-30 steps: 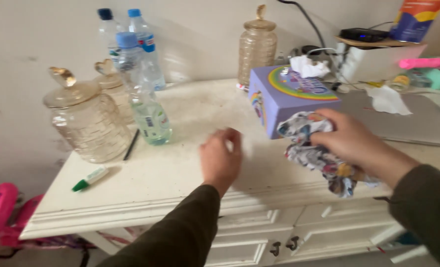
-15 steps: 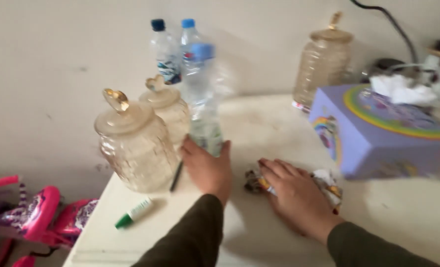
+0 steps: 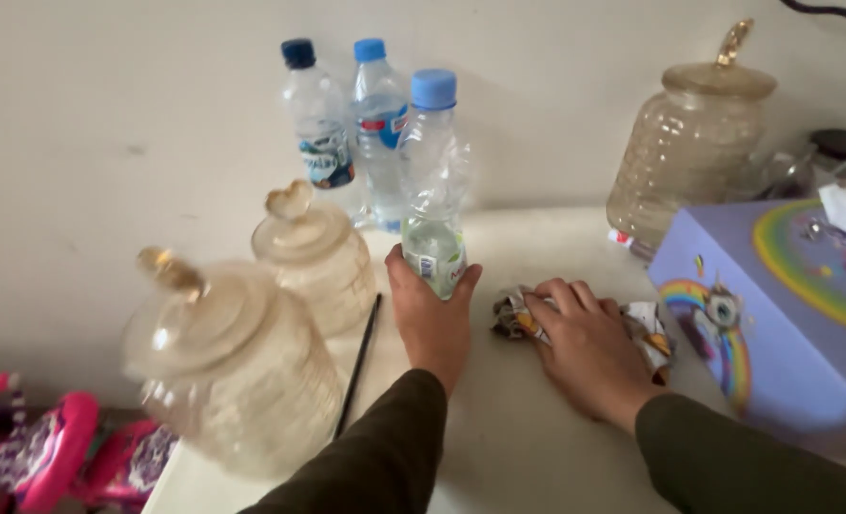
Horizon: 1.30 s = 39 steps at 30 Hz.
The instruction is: The person wipes a white cabinet surface with a patterned cloth, repeatedly moving items such as water bottles, glass jars, a tissue box, a pen, and a small tube to reach different areas. The person continues wiping around and under the moved items throughout the clip.
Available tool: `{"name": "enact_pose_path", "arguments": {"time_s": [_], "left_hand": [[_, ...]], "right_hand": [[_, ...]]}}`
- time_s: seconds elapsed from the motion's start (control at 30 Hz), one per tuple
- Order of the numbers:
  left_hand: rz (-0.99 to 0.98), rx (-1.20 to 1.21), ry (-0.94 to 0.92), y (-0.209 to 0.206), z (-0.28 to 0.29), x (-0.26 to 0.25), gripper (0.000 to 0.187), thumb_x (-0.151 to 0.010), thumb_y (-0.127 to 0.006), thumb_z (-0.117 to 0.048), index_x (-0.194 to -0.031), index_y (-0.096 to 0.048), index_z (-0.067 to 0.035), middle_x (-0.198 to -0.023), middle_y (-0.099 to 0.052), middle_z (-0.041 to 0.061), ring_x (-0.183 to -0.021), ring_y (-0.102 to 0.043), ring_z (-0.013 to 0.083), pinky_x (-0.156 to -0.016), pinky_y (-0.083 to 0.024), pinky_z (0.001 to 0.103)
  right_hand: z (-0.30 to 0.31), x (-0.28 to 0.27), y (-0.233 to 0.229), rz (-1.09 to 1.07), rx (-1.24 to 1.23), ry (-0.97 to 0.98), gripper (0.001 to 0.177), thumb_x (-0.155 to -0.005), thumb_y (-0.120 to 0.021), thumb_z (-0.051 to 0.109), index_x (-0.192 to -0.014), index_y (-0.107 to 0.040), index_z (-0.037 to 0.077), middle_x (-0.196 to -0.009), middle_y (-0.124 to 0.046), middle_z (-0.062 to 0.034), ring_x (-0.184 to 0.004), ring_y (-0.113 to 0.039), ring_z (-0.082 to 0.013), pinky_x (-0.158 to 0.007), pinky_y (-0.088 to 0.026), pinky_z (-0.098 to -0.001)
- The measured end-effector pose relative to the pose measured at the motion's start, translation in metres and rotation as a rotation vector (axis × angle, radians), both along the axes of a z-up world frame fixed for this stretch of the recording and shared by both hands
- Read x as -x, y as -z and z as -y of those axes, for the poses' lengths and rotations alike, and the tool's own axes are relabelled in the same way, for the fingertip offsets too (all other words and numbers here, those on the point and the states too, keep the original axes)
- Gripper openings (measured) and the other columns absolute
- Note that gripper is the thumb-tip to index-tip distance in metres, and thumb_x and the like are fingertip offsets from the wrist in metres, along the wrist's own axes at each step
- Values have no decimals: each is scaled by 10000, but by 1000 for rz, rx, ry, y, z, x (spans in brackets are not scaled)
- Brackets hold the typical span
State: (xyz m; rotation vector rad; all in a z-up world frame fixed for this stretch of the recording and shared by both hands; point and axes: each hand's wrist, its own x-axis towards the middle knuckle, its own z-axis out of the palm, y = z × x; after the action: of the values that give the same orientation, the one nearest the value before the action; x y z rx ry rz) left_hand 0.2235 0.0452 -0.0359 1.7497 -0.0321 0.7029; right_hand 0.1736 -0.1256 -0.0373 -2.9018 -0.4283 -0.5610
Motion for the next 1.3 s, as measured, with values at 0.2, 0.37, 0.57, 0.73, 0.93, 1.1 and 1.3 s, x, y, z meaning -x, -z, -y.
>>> {"name": "enact_pose_path", "arguments": {"time_s": [0.2, 0.37, 0.57, 0.73, 0.93, 1.1, 1.3], "left_hand": [[24, -64, -26, 7, 9, -50, 868, -785, -856, -253, -1430, -349, 34, -1377, -533, 258, -1260, -535, 434, -1019, -438, 460], [-50, -62, -55, 3, 21, -68, 883, -793, -836, -289, -1445, -333, 31, -1432, -502, 258, -1313, -503, 434, -1054, -417, 457], [43, -158, -128, 28, 30, -104, 977, -831, -844, -329, -1492, -262, 92, -1485, -429, 323, -1383, -428, 455, -1112, -364, 460], [34, -142, -85, 20, 24, -99, 976, -832, -838, -358, -1492, -274, 89, -1456, -445, 297, -1365, -454, 440, -1120, -378, 453], [-93, -150, -106, 5, 26, -93, 998, -764, -870, -366, -1522, -318, -24, -1295, -420, 230, -1217, -479, 416, -1022, -429, 459], [-146, -103, -110, -6, 29, -92, 1024, -709, -888, -391, -1556, -380, -119, -1242, -481, 185, -1127, -570, 367, -939, -475, 448], [-256, -144, -35, -13, 38, -108, 1052, -690, -900, -393, -1552, -364, -116, -1294, -467, 191, -1110, -605, 390, -913, -496, 460]], "right_hand": [[17, -65, 9, 70, -19, -51, 450, -792, -647, 162, -1237, -639, 96, -1223, -582, -54, -1200, -520, -269, -937, -427, -480], [25, -112, 10, 47, -15, -15, 444, -798, -632, 139, -1240, -640, 95, -1235, -587, -55, -1202, -528, -271, -901, -437, -501], [38, -166, 21, 75, -13, 15, 468, -804, -588, 135, -1269, -628, 88, -1249, -584, -72, -1202, -532, -301, -887, -441, -543], [38, -206, 27, -24, 62, 208, 366, -932, -516, 171, -1286, -601, 126, -1299, -573, -112, -1248, -518, -349, -894, -431, -607], [48, -220, 21, -11, -12, 327, 496, -836, -570, 155, -1331, -547, 125, -1310, -552, -181, -1253, -486, -397, -898, -384, -665], [60, -191, 29, 97, -85, 175, 558, -806, -688, 219, -1337, -552, 117, -1250, -560, -186, -1210, -509, -415, -895, -430, -600], [41, -116, 25, 196, -47, 189, 393, -801, -678, 170, -1176, -574, 121, -1136, -581, -126, -1111, -569, -360, -878, -469, -538]]}}
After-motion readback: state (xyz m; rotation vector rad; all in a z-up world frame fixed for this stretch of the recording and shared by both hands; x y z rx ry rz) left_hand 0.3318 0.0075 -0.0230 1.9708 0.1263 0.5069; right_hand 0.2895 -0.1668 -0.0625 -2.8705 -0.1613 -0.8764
